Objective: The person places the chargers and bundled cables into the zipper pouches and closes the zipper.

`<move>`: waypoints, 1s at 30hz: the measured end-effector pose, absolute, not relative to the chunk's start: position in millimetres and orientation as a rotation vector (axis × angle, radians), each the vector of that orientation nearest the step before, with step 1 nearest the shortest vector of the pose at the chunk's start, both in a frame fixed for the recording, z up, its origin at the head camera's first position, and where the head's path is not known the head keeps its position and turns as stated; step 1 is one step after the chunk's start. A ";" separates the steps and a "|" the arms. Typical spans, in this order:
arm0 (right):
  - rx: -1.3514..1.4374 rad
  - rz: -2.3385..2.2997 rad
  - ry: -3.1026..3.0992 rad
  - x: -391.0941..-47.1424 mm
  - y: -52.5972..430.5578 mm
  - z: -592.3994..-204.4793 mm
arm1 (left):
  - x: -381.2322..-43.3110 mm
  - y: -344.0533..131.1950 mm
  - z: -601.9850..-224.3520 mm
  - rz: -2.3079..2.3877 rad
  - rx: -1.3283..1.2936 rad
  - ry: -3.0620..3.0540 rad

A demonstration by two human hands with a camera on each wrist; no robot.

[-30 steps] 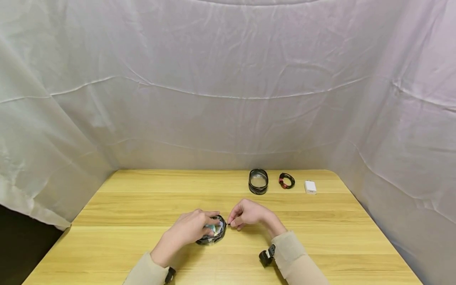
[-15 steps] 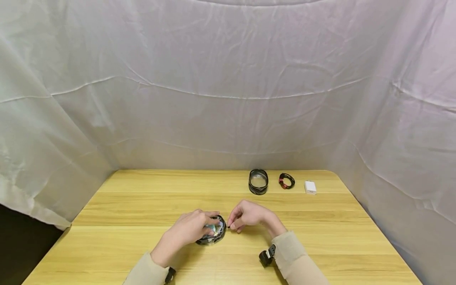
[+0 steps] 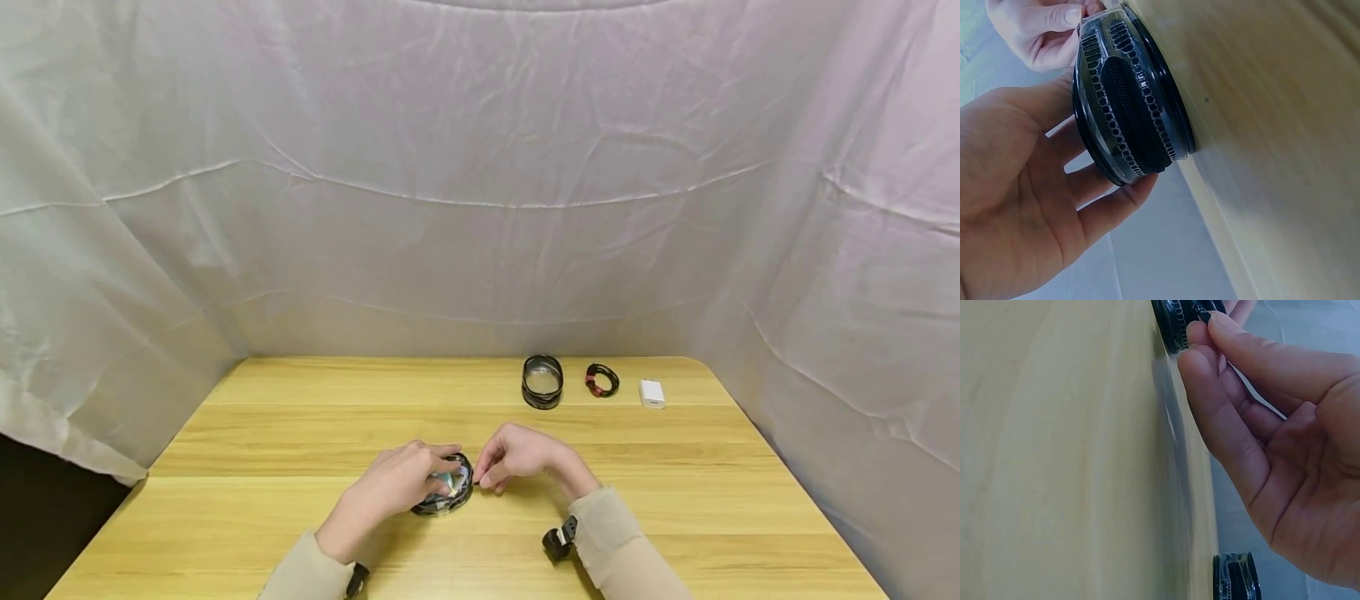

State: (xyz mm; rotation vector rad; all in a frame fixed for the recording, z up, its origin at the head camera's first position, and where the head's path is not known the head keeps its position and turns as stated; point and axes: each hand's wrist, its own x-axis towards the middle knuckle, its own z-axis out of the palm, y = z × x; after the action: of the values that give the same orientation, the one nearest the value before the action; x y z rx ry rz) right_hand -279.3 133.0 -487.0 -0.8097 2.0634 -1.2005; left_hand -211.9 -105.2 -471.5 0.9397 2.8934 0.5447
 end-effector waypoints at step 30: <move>-0.790 -1.201 2.041 -273.5 124.9 -490.9 | -212.6 -105.1 -472.7 0.569 0.937 2.884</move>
State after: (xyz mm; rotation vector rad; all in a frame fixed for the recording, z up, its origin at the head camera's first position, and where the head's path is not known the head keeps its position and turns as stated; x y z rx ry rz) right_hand -273.5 124.9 -490.9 -0.7904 2.0408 -1.2007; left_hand -212.6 -105.1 -472.7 0.9373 2.8836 0.5686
